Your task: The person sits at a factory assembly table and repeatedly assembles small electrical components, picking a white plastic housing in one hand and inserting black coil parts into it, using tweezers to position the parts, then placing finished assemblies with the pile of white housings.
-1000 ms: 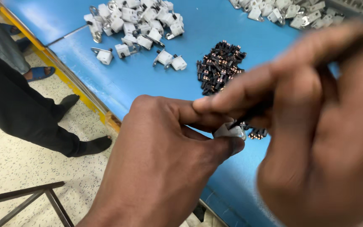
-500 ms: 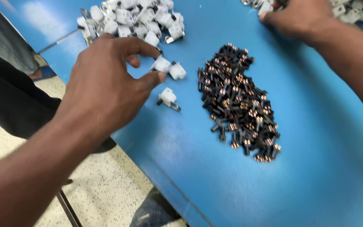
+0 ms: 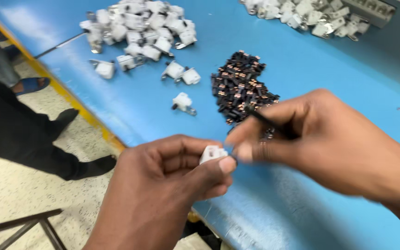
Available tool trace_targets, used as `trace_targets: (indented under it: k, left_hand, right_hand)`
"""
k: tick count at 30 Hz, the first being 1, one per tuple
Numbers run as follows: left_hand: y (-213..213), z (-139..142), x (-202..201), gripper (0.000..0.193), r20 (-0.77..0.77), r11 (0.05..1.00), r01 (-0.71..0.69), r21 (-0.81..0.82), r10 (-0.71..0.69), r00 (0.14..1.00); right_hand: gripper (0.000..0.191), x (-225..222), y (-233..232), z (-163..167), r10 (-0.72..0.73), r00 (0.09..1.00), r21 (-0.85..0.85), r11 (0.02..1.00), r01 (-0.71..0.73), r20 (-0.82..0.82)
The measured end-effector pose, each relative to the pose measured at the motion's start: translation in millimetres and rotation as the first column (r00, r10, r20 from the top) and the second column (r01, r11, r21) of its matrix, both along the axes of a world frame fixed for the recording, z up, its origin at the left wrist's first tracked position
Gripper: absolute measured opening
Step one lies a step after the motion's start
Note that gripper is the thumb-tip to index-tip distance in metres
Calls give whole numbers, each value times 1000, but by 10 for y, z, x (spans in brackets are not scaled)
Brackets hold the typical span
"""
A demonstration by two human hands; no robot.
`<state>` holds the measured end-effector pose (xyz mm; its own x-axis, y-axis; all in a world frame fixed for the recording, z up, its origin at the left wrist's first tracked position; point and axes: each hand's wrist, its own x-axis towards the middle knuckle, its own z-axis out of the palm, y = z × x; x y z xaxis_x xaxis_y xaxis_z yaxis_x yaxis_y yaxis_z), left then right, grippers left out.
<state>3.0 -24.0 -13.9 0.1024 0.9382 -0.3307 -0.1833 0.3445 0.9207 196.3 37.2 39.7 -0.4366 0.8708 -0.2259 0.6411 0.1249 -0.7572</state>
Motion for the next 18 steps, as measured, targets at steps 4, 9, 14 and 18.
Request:
trace_targets:
  k: [4, 9, 14, 18]
  left_hand:
    - [-224, 48, -160, 29, 3, 985, -96, -147, 97, 995]
    - [-347, 156, -216, 26, -81, 964, -115, -238, 98, 992]
    - [-383, 317, -184, 26, -184, 996, -60, -73, 46, 982]
    - [-370, 429, -185, 23, -515, 996, -81, -46, 46, 856]
  right_hand:
    - [29, -357, 227, -23, -290, 772, 338, 935, 104, 566]
    - [29, -464, 442, -194, -250, 720, 405, 913, -47, 648]
    - [26, -514, 255, 47, -285, 777, 450, 893, 2, 562]
    - [23, -448, -80, 326, -326, 939, 19, 945, 326, 106]
